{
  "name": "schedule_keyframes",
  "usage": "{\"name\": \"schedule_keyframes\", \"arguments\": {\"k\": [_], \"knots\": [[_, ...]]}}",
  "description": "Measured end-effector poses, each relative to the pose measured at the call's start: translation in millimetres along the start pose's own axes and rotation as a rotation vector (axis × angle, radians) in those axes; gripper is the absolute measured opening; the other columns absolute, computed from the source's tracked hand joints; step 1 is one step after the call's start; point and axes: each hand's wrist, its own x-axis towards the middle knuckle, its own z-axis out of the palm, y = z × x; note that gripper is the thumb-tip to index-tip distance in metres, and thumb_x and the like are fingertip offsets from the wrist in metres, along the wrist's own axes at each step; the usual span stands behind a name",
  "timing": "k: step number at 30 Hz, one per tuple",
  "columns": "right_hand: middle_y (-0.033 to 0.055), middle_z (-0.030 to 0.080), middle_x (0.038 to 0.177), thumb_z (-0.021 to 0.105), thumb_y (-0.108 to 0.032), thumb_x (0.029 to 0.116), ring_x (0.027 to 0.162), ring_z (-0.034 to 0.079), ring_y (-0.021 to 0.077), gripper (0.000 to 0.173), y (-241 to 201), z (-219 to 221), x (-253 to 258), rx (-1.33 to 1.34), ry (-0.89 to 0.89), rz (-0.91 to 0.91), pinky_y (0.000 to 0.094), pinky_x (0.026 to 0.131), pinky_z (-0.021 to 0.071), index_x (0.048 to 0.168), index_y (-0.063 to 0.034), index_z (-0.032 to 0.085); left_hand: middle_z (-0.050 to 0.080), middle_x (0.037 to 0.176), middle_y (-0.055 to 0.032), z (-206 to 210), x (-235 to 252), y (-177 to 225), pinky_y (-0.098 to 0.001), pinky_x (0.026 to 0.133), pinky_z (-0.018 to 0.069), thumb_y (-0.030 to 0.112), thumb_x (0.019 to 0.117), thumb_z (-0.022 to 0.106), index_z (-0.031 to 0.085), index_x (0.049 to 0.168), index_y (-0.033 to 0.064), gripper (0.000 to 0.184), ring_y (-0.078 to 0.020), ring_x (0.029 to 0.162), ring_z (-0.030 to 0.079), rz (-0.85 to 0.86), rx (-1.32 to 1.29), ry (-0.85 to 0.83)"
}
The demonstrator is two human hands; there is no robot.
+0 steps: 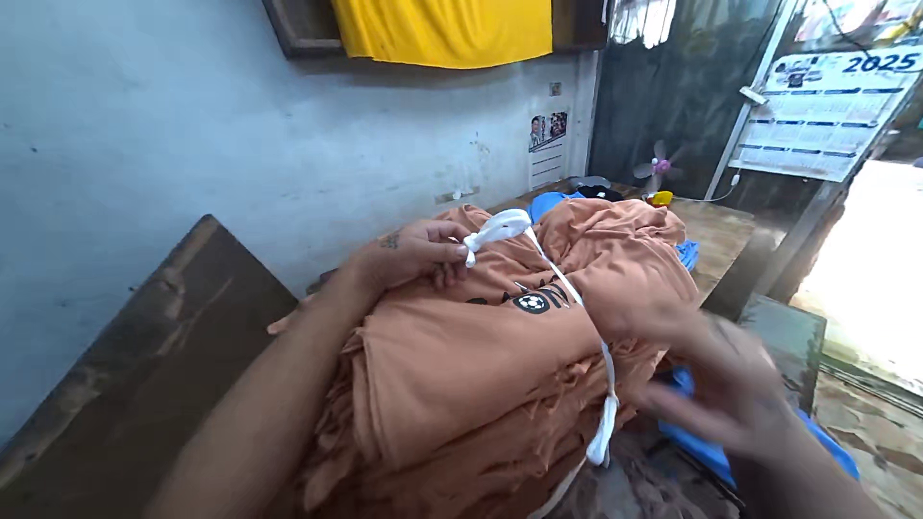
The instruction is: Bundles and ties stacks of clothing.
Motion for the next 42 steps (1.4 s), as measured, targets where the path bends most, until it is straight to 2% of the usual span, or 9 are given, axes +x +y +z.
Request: {"name": "schedule_keyframes", "arguments": {"k": [4, 10, 17, 20, 24, 27, 30, 35, 42], "knots": [[0.0175, 0.065, 0.122, 0.079, -0.035, 0.0869, 0.106, 0.066, 0.0276, 0.063, 45.0, 78.2, 82.3, -0.019, -0.005, 0.196, 0.047, 0.089, 0.0567, 0.138, -0.0034, 0.059, 0.071, 0.079, -0.0006, -8.5, -4.0, -10.4, -0.0222, 0.056, 0.0573, 0.015, 0.0986, 0.052, 0.064, 0.115, 0.0102, 0.021, -0.0071, 0.062, 0.067, 0.092, -0.02, -0.074], [0.0103, 0.068, 0.086, 0.074, -0.006, 0.0846, 0.082, 0.067, 0.0143, 0.009, 68.0, 141.6, 83.2, 0.162, 0.309, -0.077, 0.0274, 0.074, 0.0573, 0.088, 0.0016, 0.07, 0.072, 0.084, 0.0008, -24.6, -7.3, -31.9, -0.0196, 0.055, 0.0566, 0.015, 0.0988, 0.053, 0.067, 0.114, 0.0131, 0.021, -0.0054, 0.063, 0.067, 0.205, -0.049, -0.088], [0.0142, 0.07, 0.097, 0.069, -0.009, 0.0893, 0.095, 0.065, 0.0169, 0.013, 72.1, 143.0, 79.0, 0.434, -0.111, -0.268, 0.03, 0.084, 0.0529, 0.092, 0.0021, 0.076, 0.067, 0.084, 0.0128, -83.1, -75.3, -49.6, -0.0155, 0.063, 0.0525, 0.018, 0.105, 0.05, 0.069, 0.12, 0.0163, 0.024, 0.0021, 0.069, 0.061, 0.59, 0.128, 0.324], [0.0071, 0.07, 0.113, 0.069, -0.02, 0.0947, 0.104, 0.064, 0.0095, 0.017, 121.6, 159.3, 81.5, 0.501, -0.215, -0.415, 0.025, 0.088, 0.0548, 0.101, -0.0061, 0.076, 0.067, 0.091, 0.0132, -14.7, -194.4, -97.8, -0.0153, 0.081, 0.0508, 0.016, 0.1058, 0.045, 0.066, 0.098, 0.0188, 0.023, 0.0026, 0.085, 0.062, 0.489, 0.107, 0.875], [0.0081, 0.07, 0.109, 0.07, -0.02, 0.091, 0.089, 0.065, 0.0063, 0.016, 115.1, 174.3, 96.4, 0.535, -0.201, -0.392, 0.0188, 0.073, 0.0554, 0.095, -0.0056, 0.076, 0.054, 0.066, 0.0081, 228.1, -180.5, -154.2, -0.0173, 0.059, 0.0497, 0.002, 0.1021, 0.033, 0.052, 0.09, 0.0063, 0.023, 0.001, 0.057, 0.052, -0.086, -0.133, 2.025], [0.0055, 0.07, 0.099, 0.06, -0.016, 0.0975, 0.089, 0.063, 0.0076, 0.019, 84.5, 159.2, 95.6, 0.42, -0.324, -0.25, 0.023, 0.078, 0.0505, 0.103, -0.005, 0.074, 0.06, 0.084, -0.0042, 399.8, -175.0, -234.7, -0.0203, 0.067, 0.0528, 0.003, 0.1003, 0.047, 0.056, 0.11, -0.0119, 0.02, -0.0025, 0.07, 0.058, -0.626, -0.162, 1.678], [-0.0052, 0.068, 0.092, 0.058, -0.032, 0.1036, 0.08, 0.062, -0.0022, 0.026, 160.3, 234.9, 109.9, 0.6, -0.28, -0.457, 0.0161, 0.069, 0.0534, 0.113, -0.0143, 0.074, 0.072, 0.105, -0.0189, 482.4, -140.8, -269.9, -0.0446, 0.094, 0.0547, 0.01, 0.0927, 0.064, 0.074, 0.1, -0.0056, 0.02, -0.028, 0.103, 0.069, -0.519, 0.338, 1.244], [-0.0089, 0.071, 0.094, 0.058, -0.045, 0.1026, 0.081, 0.065, -0.0027, 0.032, 149.9, 221.9, 113.5, 0.672, -0.459, -0.157, 0.0213, 0.075, 0.057, 0.116, -0.0203, 0.073, 0.065, 0.132, -0.0234, 447.6, -82.8, -303.6, -0.0665, 0.1, 0.0459, 0.017, 0.0907, 0.067, 0.074, 0.121, 0.0085, 0.032, -0.0482, 0.122, 0.06, -0.594, 0.764, 0.839], [0.0145, 0.064, 0.127, 0.061, -0.024, 0.0984, 0.114, 0.062, 0.0182, 0.026, 99.5, 153.7, 104.3, 0.568, -0.471, -0.081, 0.036, 0.1, 0.0477, 0.11, -0.0039, 0.072, 0.073, 0.106, -0.0234, 444.6, -68.5, -254.0, -0.0564, 0.099, 0.0523, 0.018, 0.1041, 0.054, 0.073, 0.11, -0.0042, 0.03, -0.0397, 0.107, 0.07, -0.647, 0.614, 0.815]]}}
